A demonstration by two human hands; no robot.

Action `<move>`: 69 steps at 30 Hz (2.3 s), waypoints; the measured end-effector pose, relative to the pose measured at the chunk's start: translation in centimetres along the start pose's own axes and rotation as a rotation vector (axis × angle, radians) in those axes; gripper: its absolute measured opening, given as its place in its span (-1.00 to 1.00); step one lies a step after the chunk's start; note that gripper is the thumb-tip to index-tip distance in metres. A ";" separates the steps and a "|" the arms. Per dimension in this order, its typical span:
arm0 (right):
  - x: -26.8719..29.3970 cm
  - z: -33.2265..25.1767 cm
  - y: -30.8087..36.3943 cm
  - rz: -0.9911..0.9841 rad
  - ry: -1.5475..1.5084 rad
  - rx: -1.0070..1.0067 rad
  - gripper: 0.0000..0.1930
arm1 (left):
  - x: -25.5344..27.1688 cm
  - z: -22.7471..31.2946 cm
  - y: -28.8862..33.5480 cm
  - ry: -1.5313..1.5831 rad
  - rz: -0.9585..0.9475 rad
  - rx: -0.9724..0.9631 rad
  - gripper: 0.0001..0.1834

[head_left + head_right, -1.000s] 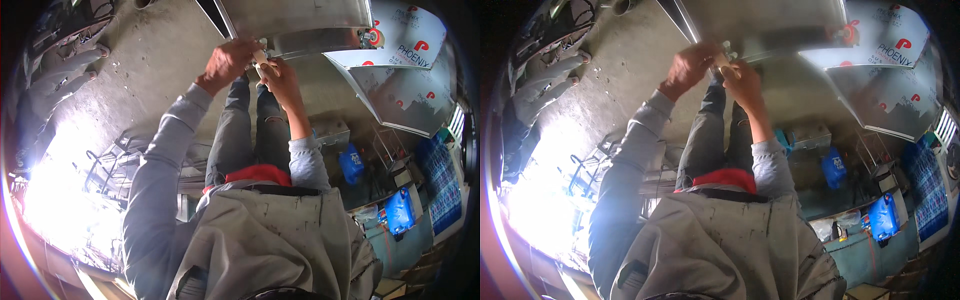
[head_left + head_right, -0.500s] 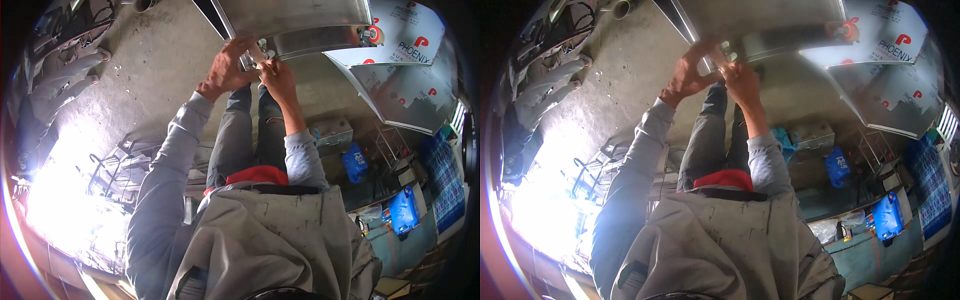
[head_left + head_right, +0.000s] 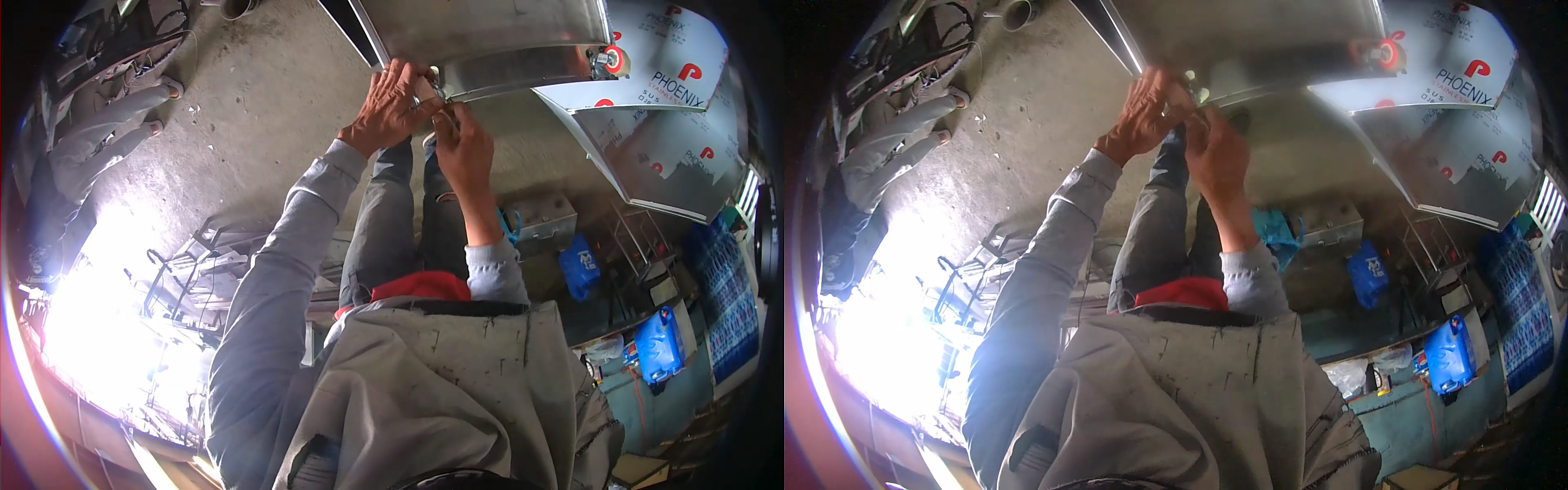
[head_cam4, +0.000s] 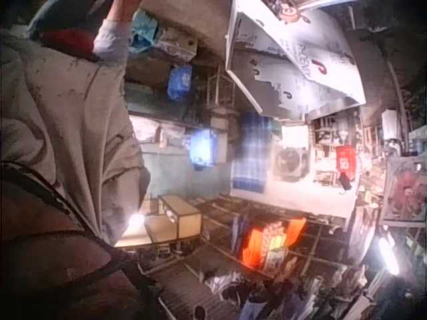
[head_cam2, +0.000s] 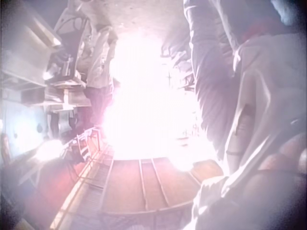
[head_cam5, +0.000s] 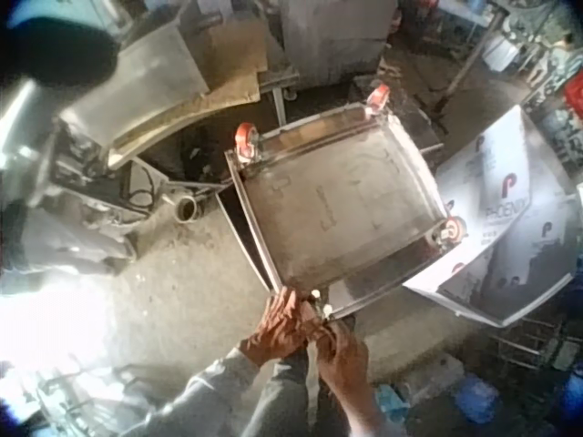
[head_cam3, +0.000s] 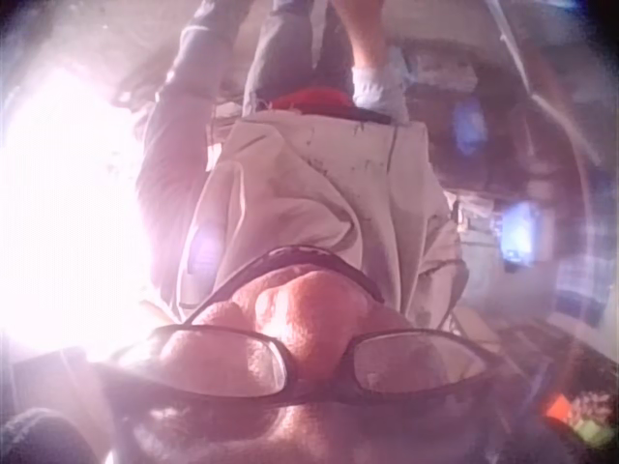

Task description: Applying masking tape to align and secure stainless steel panels of a cabinet structure on casters.

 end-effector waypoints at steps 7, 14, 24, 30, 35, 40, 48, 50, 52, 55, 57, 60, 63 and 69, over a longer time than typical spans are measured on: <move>-2.1 1.6 -2.5 -0.051 0.079 -0.093 -0.67 | -0.8 -2.8 -0.4 0.156 0.047 0.109 -0.37; -2.9 3.6 -1.9 -0.209 -0.188 -0.081 -0.53 | 0.0 -2.1 0.1 0.466 0.281 0.203 -0.54; -3.2 3.6 -2.8 -0.252 -0.188 -0.146 -0.54 | -0.5 -3.2 -0.7 0.357 0.305 0.368 -0.65; -2.4 2.8 -2.8 -0.083 0.004 -0.025 -0.59 | 0.3 1.5 -0.2 0.119 0.383 0.084 -0.64; -2.5 3.0 -1.7 -0.087 -0.161 0.036 -0.66 | -0.9 0.1 0.3 0.290 0.290 0.221 -0.55; -1.6 4.8 1.7 -0.477 -0.393 -0.393 -0.50 | -1.3 -0.6 0.0 0.446 0.339 0.358 -0.60; -4.6 6.1 -1.5 -0.223 -0.161 -0.126 -0.54 | -1.3 -1.6 -1.7 0.349 0.377 0.504 -0.64; -4.7 5.1 -1.6 -0.220 -0.123 -0.146 -0.55 | -0.8 -1.4 -1.3 0.414 0.376 0.612 -0.64; -4.7 4.4 -1.7 -0.215 -0.085 -0.163 -0.57 | -0.1 -1.1 -0.4 0.394 0.330 0.579 -0.62; -5.5 5.6 -1.9 -0.136 -0.089 -0.117 -0.63 | 0.4 2.1 0.5 0.116 0.368 0.071 -0.60; -4.5 5.7 -1.0 0.266 0.265 0.380 -0.65 | -1.6 0.0 0.4 0.215 0.307 0.191 -0.56; -4.4 3.2 -0.7 -0.234 -0.430 0.012 -0.62 | -1.1 -3.6 1.1 0.154 0.273 0.252 -0.43; -3.9 3.2 0.1 -0.411 -0.549 -0.267 -0.54 | -1.4 -3.5 0.8 0.178 0.291 0.263 -0.41; -3.8 3.0 -1.3 -0.288 -0.329 -0.288 -0.53 | -1.1 -2.9 -0.3 0.228 0.253 0.478 -0.56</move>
Point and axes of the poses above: each hand's wrist, its own y-axis away from the middle knuckle, its own x-axis out of the back of the hand, z = x × y, the point moved 6 cm from there along -y, towards the middle knuckle, and after that the axes turned 9 degrees about y, right-handed, at the moved point
